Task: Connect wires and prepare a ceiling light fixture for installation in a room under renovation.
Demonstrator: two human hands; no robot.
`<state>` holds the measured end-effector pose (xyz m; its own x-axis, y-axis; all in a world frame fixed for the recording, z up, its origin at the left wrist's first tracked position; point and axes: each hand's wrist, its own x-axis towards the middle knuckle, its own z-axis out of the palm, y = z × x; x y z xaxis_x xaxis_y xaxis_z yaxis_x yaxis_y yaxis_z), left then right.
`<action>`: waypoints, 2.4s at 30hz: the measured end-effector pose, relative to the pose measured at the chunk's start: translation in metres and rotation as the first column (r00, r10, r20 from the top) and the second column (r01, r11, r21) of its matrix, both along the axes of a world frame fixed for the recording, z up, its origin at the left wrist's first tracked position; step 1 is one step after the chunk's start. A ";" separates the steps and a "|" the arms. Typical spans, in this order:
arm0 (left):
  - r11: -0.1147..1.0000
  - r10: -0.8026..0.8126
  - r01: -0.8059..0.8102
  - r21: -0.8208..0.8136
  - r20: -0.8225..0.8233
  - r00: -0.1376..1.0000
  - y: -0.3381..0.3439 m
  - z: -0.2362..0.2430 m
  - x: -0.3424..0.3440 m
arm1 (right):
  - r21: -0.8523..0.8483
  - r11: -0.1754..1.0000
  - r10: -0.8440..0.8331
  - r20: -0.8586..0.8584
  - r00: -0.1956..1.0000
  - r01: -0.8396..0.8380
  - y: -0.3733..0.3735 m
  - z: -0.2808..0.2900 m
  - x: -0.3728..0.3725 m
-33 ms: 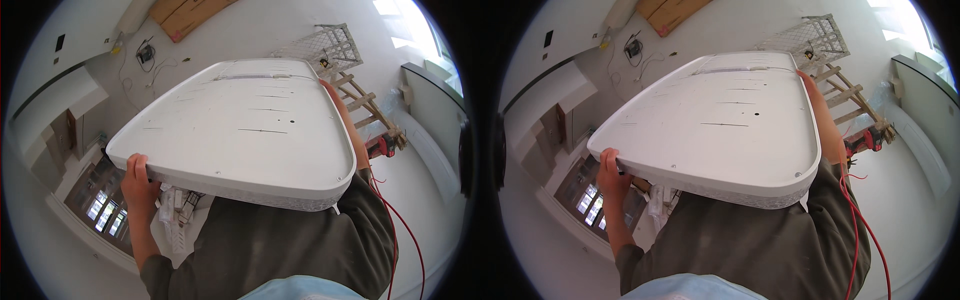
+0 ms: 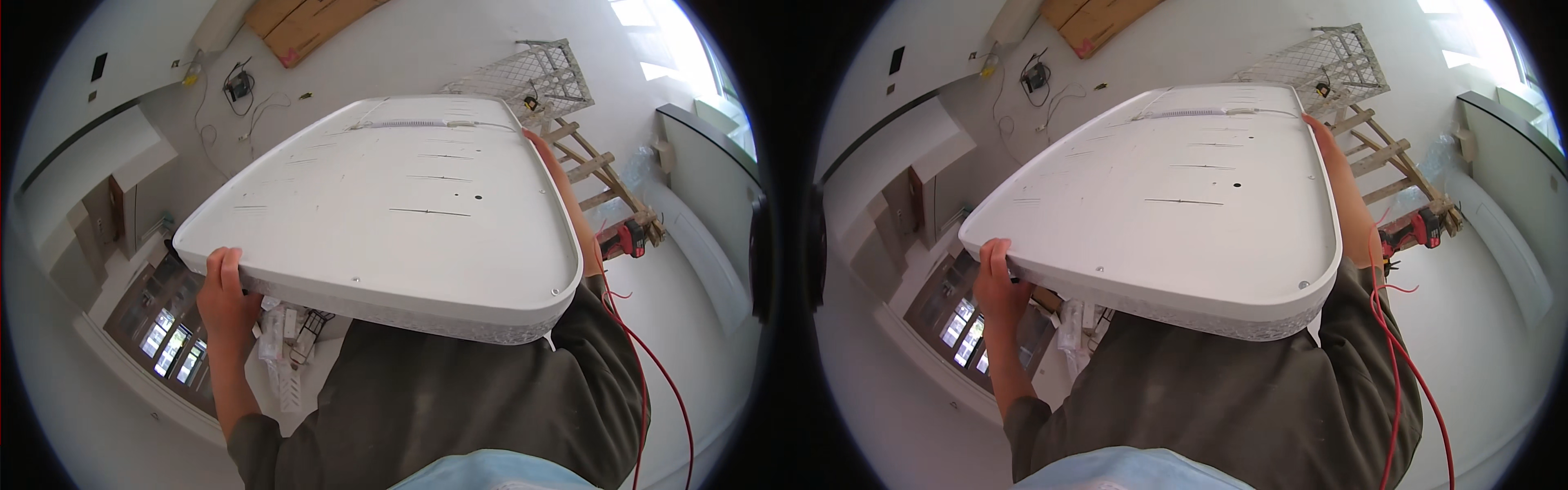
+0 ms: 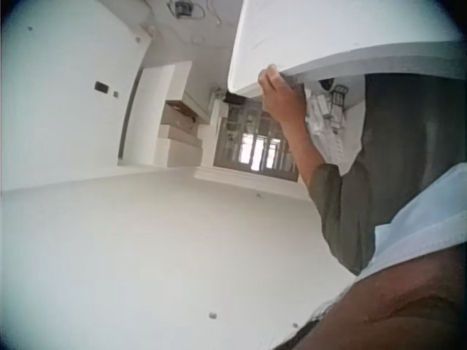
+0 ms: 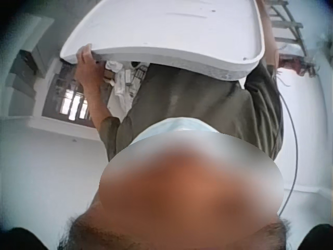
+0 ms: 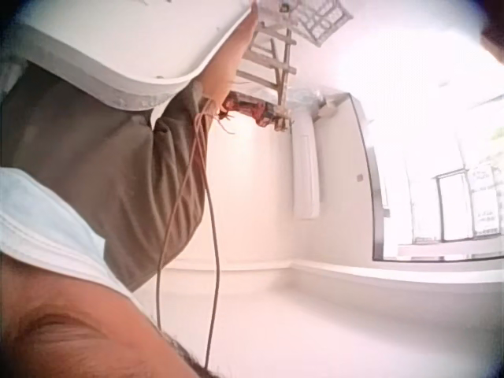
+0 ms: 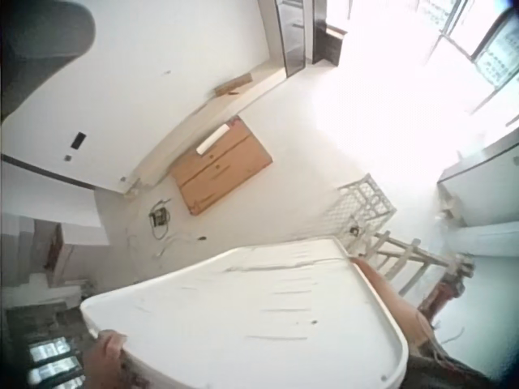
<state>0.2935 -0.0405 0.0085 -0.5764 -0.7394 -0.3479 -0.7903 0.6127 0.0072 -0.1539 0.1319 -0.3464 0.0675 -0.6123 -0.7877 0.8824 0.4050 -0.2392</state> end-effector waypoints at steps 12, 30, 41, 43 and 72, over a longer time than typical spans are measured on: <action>0.997 -0.041 0.038 -0.067 -0.046 0.998 -0.014 -0.007 0.039 | -0.069 0.981 0.169 -0.181 0.969 -0.184 -0.040 -0.007 0.048; 0.990 -0.084 0.034 -0.137 -0.379 0.922 -0.100 -0.033 0.145 | -0.083 0.960 0.122 -0.738 0.664 -0.268 -0.051 0.096 0.029; 0.926 -0.377 0.335 -0.175 -0.367 0.850 -0.175 -0.077 0.011 | -0.044 0.881 -0.458 -0.326 0.827 0.471 0.028 0.040 -0.058; 0.888 -0.460 0.408 -0.213 -0.366 0.809 -0.190 -0.073 -0.035 | -0.001 0.820 -0.544 -0.312 0.779 0.572 0.048 0.041 -0.089; 0.863 -0.505 0.420 -0.282 -0.424 0.752 -0.176 -0.136 -0.190 | 0.001 0.750 -0.617 -0.362 0.699 0.662 0.098 0.038 -0.190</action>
